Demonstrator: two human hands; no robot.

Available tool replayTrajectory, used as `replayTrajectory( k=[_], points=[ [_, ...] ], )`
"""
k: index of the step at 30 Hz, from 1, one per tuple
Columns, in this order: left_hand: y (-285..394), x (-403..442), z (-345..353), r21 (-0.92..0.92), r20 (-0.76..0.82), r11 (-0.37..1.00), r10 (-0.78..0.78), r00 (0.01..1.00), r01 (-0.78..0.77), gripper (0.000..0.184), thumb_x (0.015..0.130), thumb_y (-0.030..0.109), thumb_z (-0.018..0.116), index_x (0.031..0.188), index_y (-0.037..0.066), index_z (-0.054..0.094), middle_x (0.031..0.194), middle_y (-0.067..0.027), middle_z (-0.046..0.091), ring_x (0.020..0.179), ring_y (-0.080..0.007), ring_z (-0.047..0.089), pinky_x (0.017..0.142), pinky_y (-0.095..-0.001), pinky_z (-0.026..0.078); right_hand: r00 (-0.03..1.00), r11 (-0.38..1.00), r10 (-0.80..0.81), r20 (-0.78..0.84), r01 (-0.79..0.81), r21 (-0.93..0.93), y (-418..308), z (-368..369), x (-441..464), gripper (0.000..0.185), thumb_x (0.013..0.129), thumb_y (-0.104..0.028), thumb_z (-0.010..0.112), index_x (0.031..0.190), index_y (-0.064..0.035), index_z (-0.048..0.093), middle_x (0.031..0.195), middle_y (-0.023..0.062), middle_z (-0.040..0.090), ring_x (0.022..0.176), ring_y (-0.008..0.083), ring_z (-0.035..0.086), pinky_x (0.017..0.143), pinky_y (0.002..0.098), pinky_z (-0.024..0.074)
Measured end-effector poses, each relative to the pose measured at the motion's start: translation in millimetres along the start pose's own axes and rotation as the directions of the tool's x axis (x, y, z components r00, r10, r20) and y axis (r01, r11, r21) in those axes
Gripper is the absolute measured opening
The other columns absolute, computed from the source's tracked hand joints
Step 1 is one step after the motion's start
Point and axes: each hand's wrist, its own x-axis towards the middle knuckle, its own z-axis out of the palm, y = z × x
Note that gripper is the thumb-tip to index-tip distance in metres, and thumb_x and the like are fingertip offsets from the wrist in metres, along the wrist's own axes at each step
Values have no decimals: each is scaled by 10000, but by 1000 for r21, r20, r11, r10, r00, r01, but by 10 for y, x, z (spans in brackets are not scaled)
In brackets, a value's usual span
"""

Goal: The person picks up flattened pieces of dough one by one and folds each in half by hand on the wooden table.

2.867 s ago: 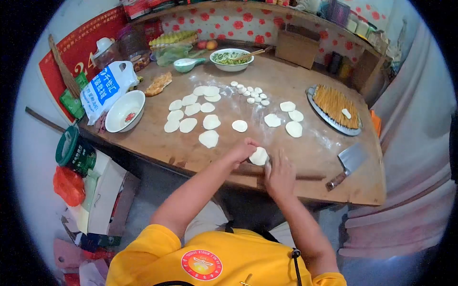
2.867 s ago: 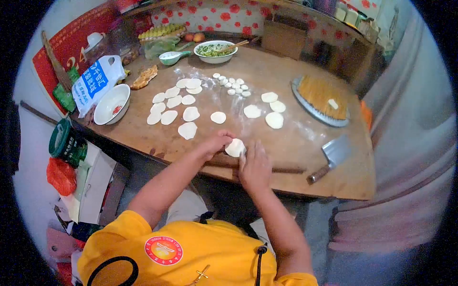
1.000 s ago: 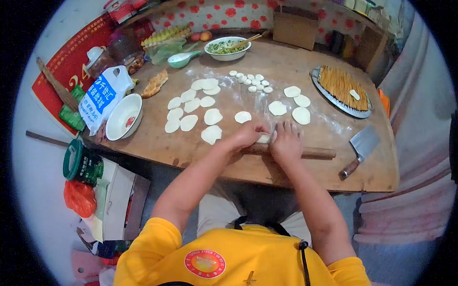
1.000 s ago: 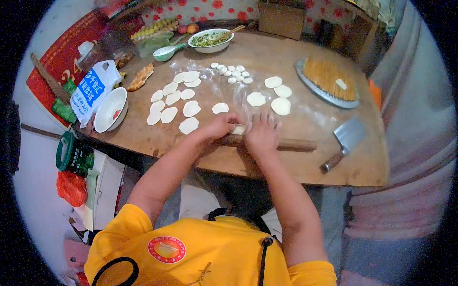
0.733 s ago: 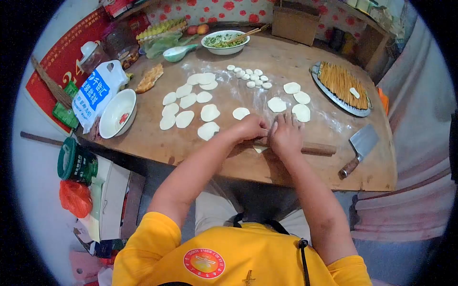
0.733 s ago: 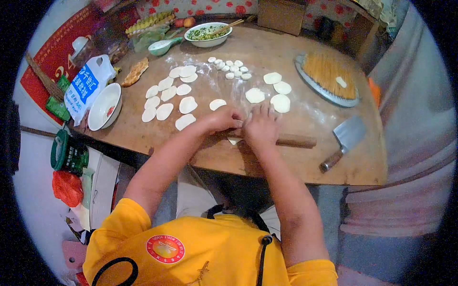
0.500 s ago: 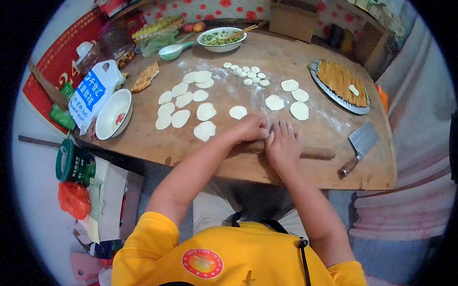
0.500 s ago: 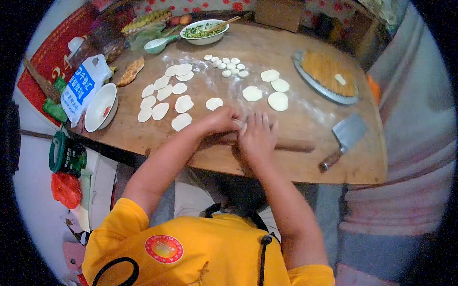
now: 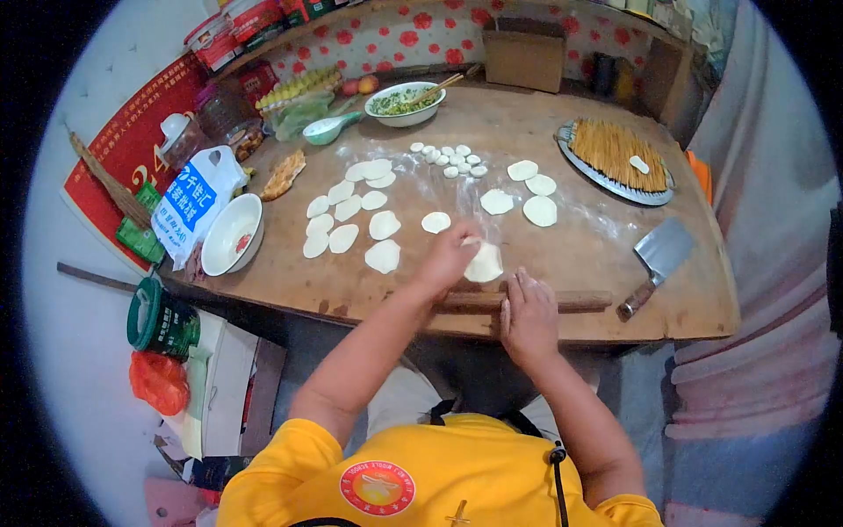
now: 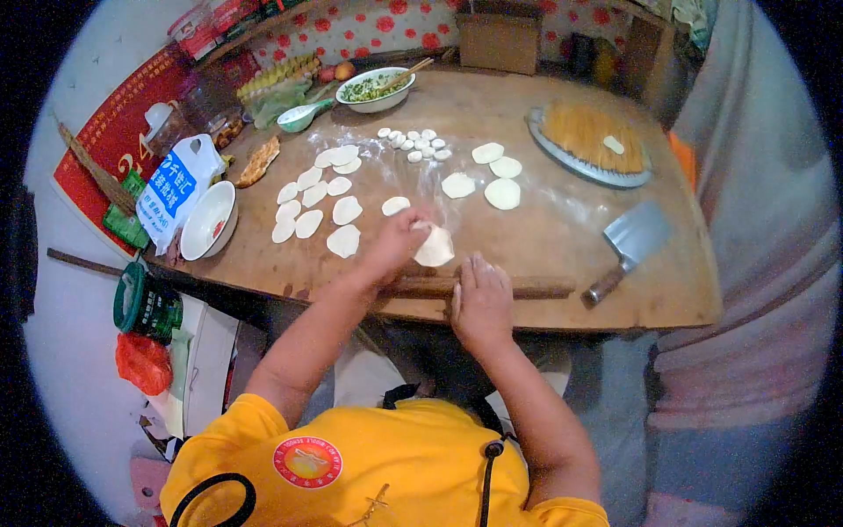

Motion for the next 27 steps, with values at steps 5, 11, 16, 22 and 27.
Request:
replayTrajectory(
  k=[5,11,16,22,27],
  points=[
    [-352,32,89,-290,78,896,-329,941,337,204,854,31,518,1041,23,599,916,-58,615,798,-129,564,718,-270,470,995,995,101,-15,-101,-6,-4,109,276,385,863,-240,515,1152,13,523,1237,218,515,1169,338,472,1018,476,299],
    [-342,236,-81,22,241,941,-332,912,337,190,865,37,503,1020,18,612,873,-34,606,741,-133,545,665,-268,451,996,983,93,15,-89,-159,115,292,680,393,857,-268,499,1181,-46,521,1299,169,475,1214,325,435,1015,514,278],
    [-591,508,-88,92,348,928,-369,862,361,172,847,101,570,984,37,651,817,-64,618,716,-145,541,653,-300,452,994,972,113,-16,-113,-206,178,379,843,427,842,-249,504,1216,-44,501,1304,180,462,1227,325,423,1026,524,262],
    [-676,639,-113,138,428,988,-128,895,75,150,820,79,592,949,29,652,811,-65,633,730,-136,544,650,-287,448,995,981,93,45,-84,-176,91,262,730,450,837,-244,502,1241,-45,491,1311,186,457,1247,339,407,1044,528,247],
    [-396,600,-26,224,391,960,-245,887,167,144,780,106,642,895,20,651,785,-84,642,705,-161,574,658,-319,472,989,977,118,-92,-132,-166,224,447,1076,419,836,-250,503,1203,-47,513,1287,169,481,1245,335,404,1051,523,241]
  ],
)
